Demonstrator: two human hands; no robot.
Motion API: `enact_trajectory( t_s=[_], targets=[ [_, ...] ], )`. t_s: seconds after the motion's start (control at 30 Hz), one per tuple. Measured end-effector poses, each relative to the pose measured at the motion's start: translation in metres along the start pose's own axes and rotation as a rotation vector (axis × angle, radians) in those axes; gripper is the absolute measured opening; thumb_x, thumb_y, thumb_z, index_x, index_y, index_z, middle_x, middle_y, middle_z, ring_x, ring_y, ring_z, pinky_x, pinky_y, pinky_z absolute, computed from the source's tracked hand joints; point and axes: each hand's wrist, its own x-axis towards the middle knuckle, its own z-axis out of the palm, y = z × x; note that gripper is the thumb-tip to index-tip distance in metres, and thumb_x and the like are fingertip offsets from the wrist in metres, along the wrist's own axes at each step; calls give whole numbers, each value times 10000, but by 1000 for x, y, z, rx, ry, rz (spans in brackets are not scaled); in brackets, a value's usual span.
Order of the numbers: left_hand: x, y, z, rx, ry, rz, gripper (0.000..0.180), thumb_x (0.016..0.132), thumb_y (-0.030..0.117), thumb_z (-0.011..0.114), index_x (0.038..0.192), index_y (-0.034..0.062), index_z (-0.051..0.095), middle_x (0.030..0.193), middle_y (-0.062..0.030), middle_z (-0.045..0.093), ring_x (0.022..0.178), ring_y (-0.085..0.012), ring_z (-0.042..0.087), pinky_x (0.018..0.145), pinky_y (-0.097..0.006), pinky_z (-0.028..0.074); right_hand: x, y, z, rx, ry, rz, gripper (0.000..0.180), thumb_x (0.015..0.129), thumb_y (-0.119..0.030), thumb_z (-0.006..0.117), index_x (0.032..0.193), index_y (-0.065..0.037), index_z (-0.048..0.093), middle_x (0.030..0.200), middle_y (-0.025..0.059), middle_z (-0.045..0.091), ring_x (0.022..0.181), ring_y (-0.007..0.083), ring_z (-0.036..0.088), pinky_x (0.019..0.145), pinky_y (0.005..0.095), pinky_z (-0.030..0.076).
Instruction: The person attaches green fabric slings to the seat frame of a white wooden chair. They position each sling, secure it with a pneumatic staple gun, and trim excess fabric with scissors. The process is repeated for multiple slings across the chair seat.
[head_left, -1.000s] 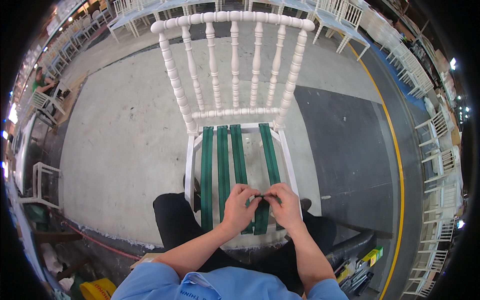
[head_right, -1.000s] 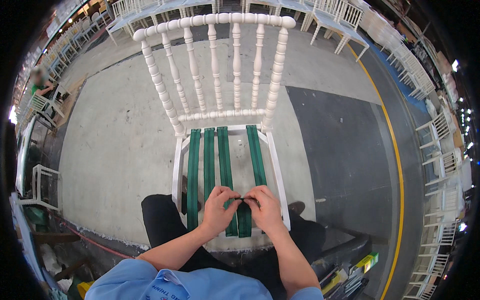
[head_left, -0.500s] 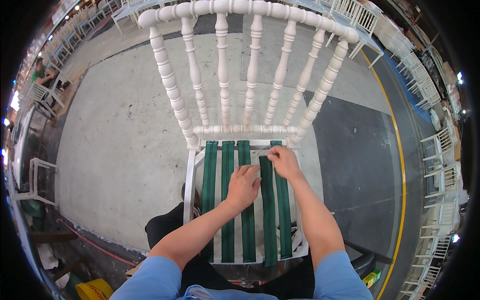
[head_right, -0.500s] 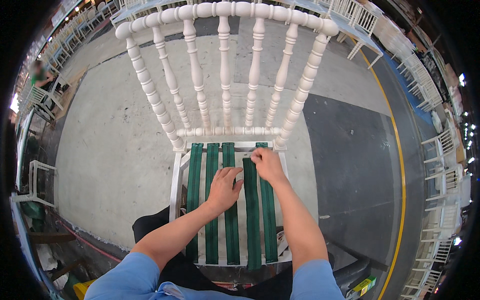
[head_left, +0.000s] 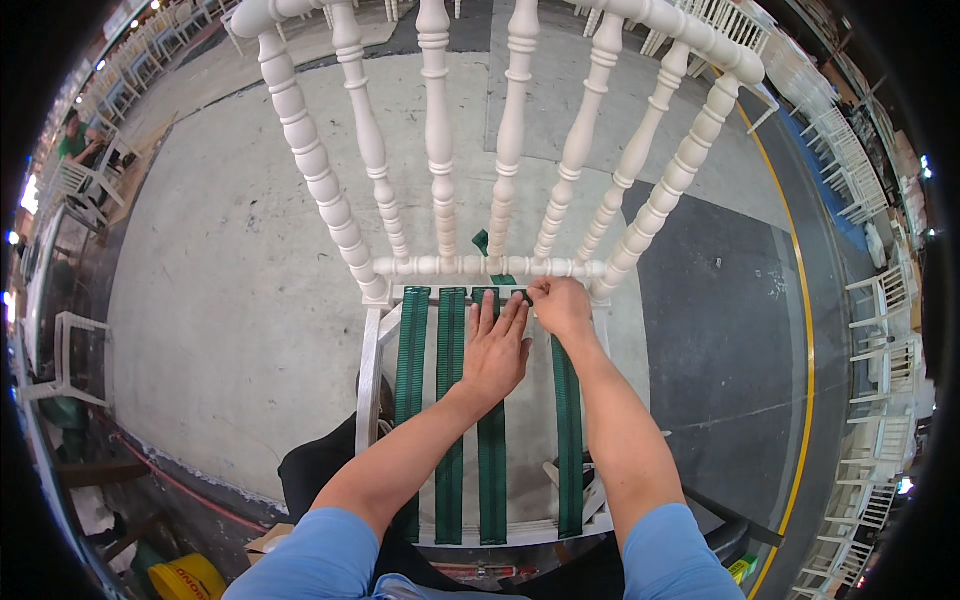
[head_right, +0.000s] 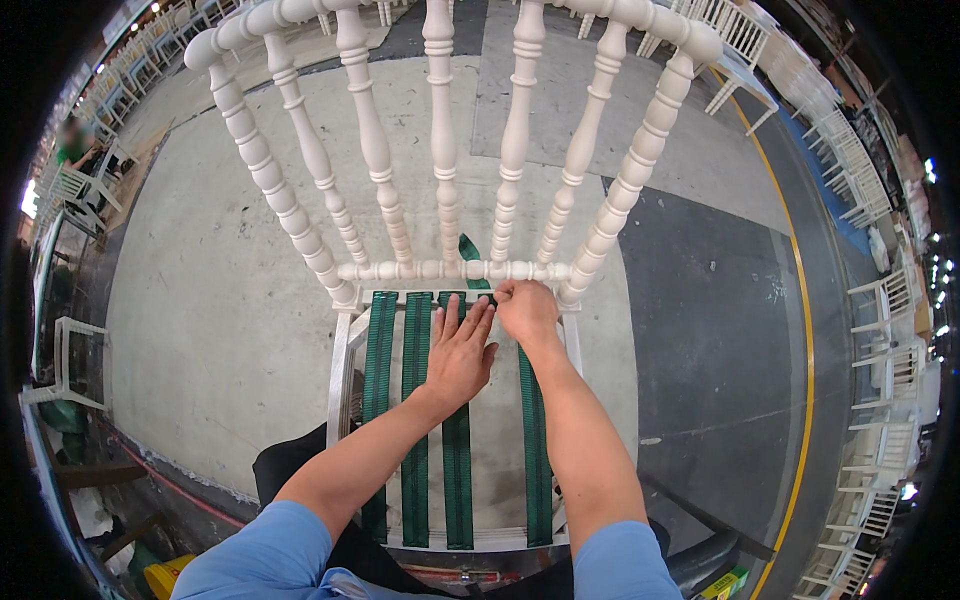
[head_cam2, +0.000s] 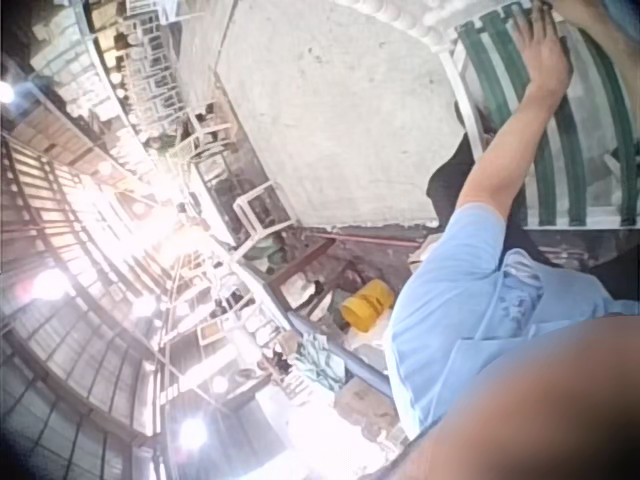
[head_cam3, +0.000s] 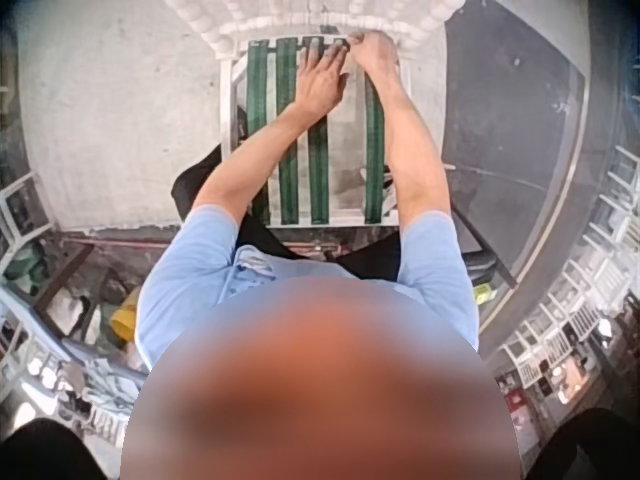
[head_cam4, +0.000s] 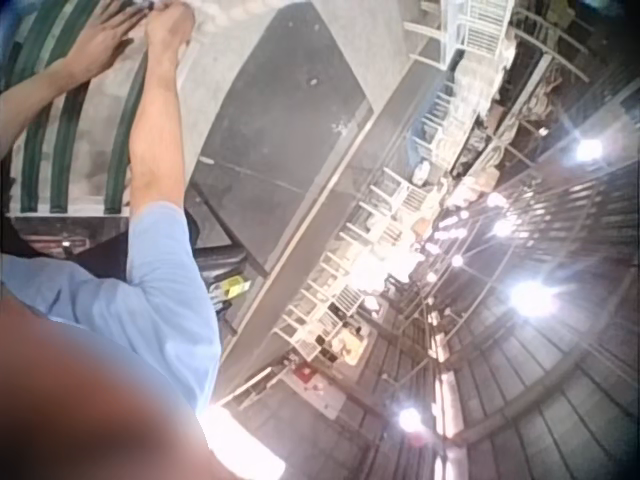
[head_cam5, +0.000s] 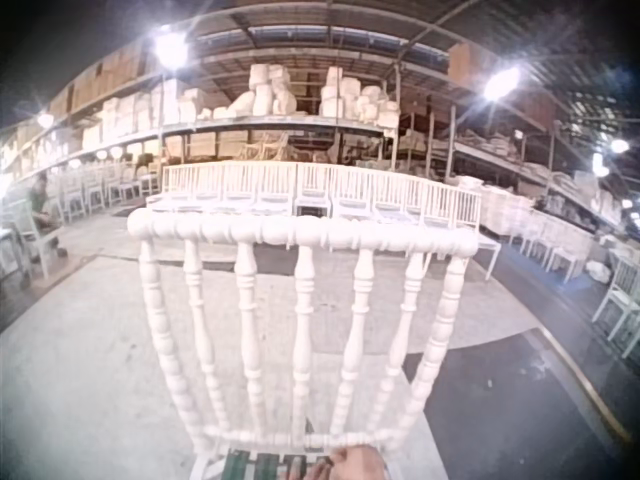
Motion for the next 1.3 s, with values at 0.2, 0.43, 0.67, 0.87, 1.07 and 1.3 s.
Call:
enact_trajectory(
  t_s=[0.2,0.43,0.67,0.87,1.07,1.3],
  targets=[
    [2,2,5,55,18,-8,686,979,234,678,1606,75,451,1703,-88,377,1583,-455,264,1287,-608,225,16,5,8,-127,-8,-11,289,912,-299,704,1063,-76,811,1010,187,788,994,364,742,914,470,568],
    [0,2,1,52,22,-5,648,985,203,654,1591,71,468,1690,-87,390,1571,-447,293,1288,-596,241,-73,37,-36,521,121,23,280,920,-184,792,1129,-1,753,940,94,740,887,205,717,831,339,560],
    [-1,2,3,55,-10,-27,663,1000,221,613,1621,80,429,1724,-62,336,1613,-415,215,1325,-562,167,-416,181,-178,327,648,522,154,988,-83,719,1098,25,728,987,47,717,910,127,652,833,296,538],
    [-3,7,1,88,68,-2,695,983,219,637,1626,82,412,1728,-59,327,1612,-415,217,1320,-562,173,-642,219,-183,-177,524,1083,381,869,-178,814,1169,33,711,1046,118,752,925,251,704,846,380,554],
    [-5,11,-6,99,-16,-37,710,971,193,653,1629,90,407,1727,-57,329,1613,-410,218,1320,-560,175,-677,216,-178,20,400,1220,418,853,-166,856,1200,39,748,1114,161,778,1013,277,701,916,396,557],
    [-6,8,-5,65,-18,-39,705,979,192,643,1633,103,395,1721,-51,328,1613,-400,216,1328,-550,166,-670,225,-174,405,526,1200,390,881,-137,813,1222,27,720,1109,153,775,1018,279,698,887,409,561]
  ],
)
